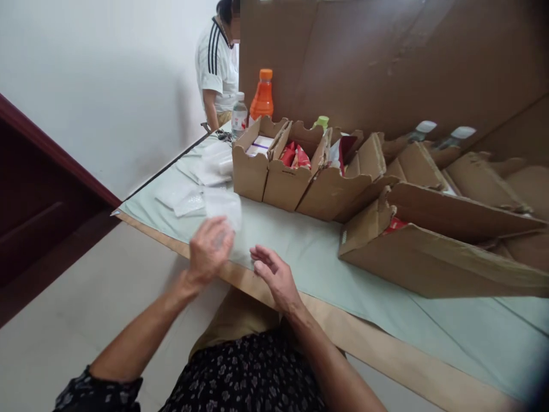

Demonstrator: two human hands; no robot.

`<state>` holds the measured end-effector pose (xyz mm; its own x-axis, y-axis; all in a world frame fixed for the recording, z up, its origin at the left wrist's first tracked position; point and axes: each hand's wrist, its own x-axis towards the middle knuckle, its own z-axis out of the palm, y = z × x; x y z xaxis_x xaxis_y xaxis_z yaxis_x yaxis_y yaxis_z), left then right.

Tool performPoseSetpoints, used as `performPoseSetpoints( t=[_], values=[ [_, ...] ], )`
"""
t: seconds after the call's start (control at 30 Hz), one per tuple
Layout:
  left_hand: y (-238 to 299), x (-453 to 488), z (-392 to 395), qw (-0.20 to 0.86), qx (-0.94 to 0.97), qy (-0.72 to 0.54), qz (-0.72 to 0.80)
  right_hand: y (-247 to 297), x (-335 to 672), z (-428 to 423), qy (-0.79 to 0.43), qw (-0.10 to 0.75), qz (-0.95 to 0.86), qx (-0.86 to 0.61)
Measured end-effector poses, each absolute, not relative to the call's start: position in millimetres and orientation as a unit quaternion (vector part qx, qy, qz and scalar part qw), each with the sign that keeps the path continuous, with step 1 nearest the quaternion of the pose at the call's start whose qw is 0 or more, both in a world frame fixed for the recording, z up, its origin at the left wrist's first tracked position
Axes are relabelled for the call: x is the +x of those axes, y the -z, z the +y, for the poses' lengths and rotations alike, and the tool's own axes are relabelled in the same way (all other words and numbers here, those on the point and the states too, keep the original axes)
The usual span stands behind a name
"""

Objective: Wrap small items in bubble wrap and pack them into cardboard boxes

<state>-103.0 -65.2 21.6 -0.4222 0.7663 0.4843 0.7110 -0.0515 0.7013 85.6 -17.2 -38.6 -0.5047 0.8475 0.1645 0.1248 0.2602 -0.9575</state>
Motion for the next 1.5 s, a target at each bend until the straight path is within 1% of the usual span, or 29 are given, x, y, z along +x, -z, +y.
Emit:
performPoseSetpoints(
  t=[0.07,0.1,0.17,0.23,0.33,0.4,0.43,0.5,0.6,0.73,0.8,0.87,0.9,0.97,1.07,1.13,1.2,1.3,1.4,1.5],
  values=[
    [-10.5,-48.2,-88.7,0.161,0.540,-0.516,0.645,29.6,90.9,-15.1,-0.595,0.357,-0.632,-0.346],
    [-7.0,-25.9,-98.7,0.217,0.552,-0.518,0.616,25.4,99.3,-11.5,-0.622,0.358,-0.599,-0.357],
    [-4.6,0.5,-113.6,0.274,0.579,-0.509,0.575,16.9,129.0,-1.4,-0.623,0.360,-0.573,-0.392],
    [-5.5,2.0,-116.2,0.251,0.589,-0.503,0.581,7.1,170.8,8.1,-0.612,0.349,-0.575,-0.415],
    [-2.6,-17.1,-89.9,0.160,0.584,-0.480,0.635,-8.8,232.7,15.1,-0.621,0.306,-0.581,-0.427],
    [5.6,-22.0,-58.9,0.141,0.627,-0.413,0.645,-15.4,262.1,17.8,-0.624,0.255,-0.605,-0.424],
    [11.3,-19.3,-42.9,0.142,0.662,-0.364,0.639,-16.4,273.5,19.7,-0.605,0.224,-0.632,-0.430],
    [24.3,-6.0,-15.4,0.154,0.729,-0.263,0.614,-13.3,294.0,24.2,-0.517,0.173,-0.693,-0.472],
    [40.1,15.6,6.8,0.165,0.773,-0.181,0.585,-0.9,331.1,25.5,-0.346,0.170,-0.715,-0.584],
    [36.5,21.9,0.4,0.155,0.774,-0.178,0.588,9.3,376.7,1.8,-0.202,0.197,-0.678,-0.679],
    [24.6,24.6,-12.1,0.110,0.785,-0.206,0.574,8.9,373.8,-14.4,-0.106,0.222,-0.709,-0.661],
    [13.9,34.2,-25.1,0.054,0.810,-0.233,0.535,9.1,347.9,-24.8,-0.049,0.242,-0.771,-0.587],
    [11.6,41.1,-30.4,0.035,0.828,-0.232,0.509,10.8,329.4,-26.7,-0.050,0.241,-0.806,-0.539],
    [15.7,53.9,-37.5,0.024,0.862,-0.192,0.468,18.8,292.8,-24.8,-0.074,0.210,-0.865,-0.450],
    [35.4,57.7,-42.9,0.029,0.893,-0.104,0.436,38.0,270.4,-21.8,-0.098,0.157,-0.903,-0.387],
    [43.5,48.8,-47.4,0.043,0.902,-0.066,0.425,46.9,285.4,-29.1,-0.097,0.135,-0.904,-0.393],
    [40.7,37.1,-52.9,0.076,0.910,-0.040,0.406,46.3,314.5,-42.8,-0.095,0.126,-0.897,-0.412],
    [24.3,26.7,-51.3,0.116,0.904,-0.051,0.409,30.7,351.8,-56.6,-0.096,0.146,-0.871,-0.459],
    [18.8,28.6,-26.4,0.099,0.876,-0.107,0.461,18.7,355.5,-43.9,-0.082,0.184,-0.852,-0.483],
    [34.0,32.6,5.4,0.076,0.874,-0.105,0.468,26.4,338.7,-13.8,-0.072,0.158,-0.870,-0.461]
  ],
)
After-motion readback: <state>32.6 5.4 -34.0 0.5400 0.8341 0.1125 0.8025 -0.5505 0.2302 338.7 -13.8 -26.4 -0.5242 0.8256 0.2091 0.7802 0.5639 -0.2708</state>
